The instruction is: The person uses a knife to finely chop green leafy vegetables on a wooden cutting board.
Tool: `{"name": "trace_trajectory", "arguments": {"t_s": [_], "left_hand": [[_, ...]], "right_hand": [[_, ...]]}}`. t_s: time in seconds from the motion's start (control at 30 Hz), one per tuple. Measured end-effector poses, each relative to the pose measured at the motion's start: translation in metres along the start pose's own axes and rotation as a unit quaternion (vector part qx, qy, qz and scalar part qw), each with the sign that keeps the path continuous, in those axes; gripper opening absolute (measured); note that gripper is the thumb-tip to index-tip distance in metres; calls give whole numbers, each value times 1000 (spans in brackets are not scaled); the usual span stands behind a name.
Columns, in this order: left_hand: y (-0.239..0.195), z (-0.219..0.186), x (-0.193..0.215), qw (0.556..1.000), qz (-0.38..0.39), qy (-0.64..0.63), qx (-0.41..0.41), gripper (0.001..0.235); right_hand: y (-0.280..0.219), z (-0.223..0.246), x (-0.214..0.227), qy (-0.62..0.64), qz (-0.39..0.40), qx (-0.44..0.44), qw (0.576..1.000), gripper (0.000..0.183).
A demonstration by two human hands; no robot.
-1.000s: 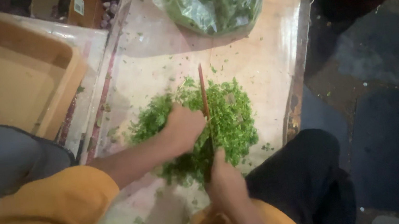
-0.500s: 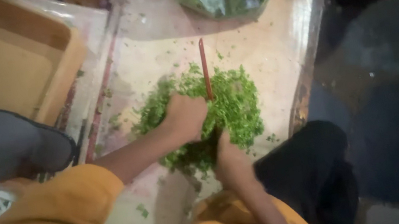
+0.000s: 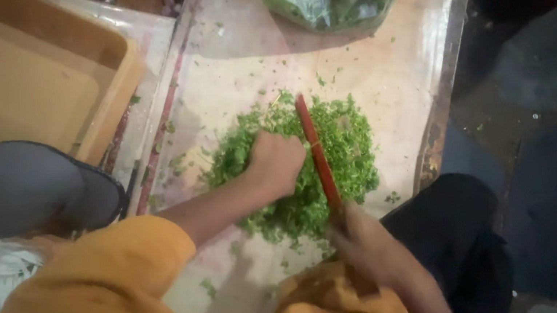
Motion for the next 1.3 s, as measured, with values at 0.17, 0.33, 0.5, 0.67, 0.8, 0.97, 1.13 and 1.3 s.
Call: {"name": "trace_trajectory", "arguments": {"t_s": [0.17,0.33,0.5,0.67,0.8,0.97,1.13,1.3], "left_hand": [[3,1,-2,999,-32,-24,4,27],[3,1,-5,998,-51,-33,3,25],[0,-6,-9,999,-23,-27,-20,34],[10,0,-5,999,27,22,4,27],[13,-8,-13,1000,2,6,1,24],[8,-1,-5,1000,5,-20,18,32],[23,-2,-32,997,-28,-57,49,29],[39,7,-42,996,-44,25,70,10]], "right_hand": [[-42,20,-14,99,43,-126,986,32],[-22,-34,-51,18,-107,138,984,46],[41,-46,-94,-141,-141,99,975,79],[22,-34,-20,28,-45,144,988,43],[13,-22,-78,59,-92,146,983,41],[49,-25,-62,-64,-68,88,992,52],[11,-46,-54,132,-156,499,842,49],[61,-9,-66,141,-31,-24,989,54]]}}
Point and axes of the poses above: each hand's wrist, its own y-axis towards the middle knuckle, its own x-axis out of the back of the hand, z = x × y, the point moved 1 cm from there along y, towards the middle knuckle, and after that the axes turned 5 degrees about -z, right-handed, at the moved point
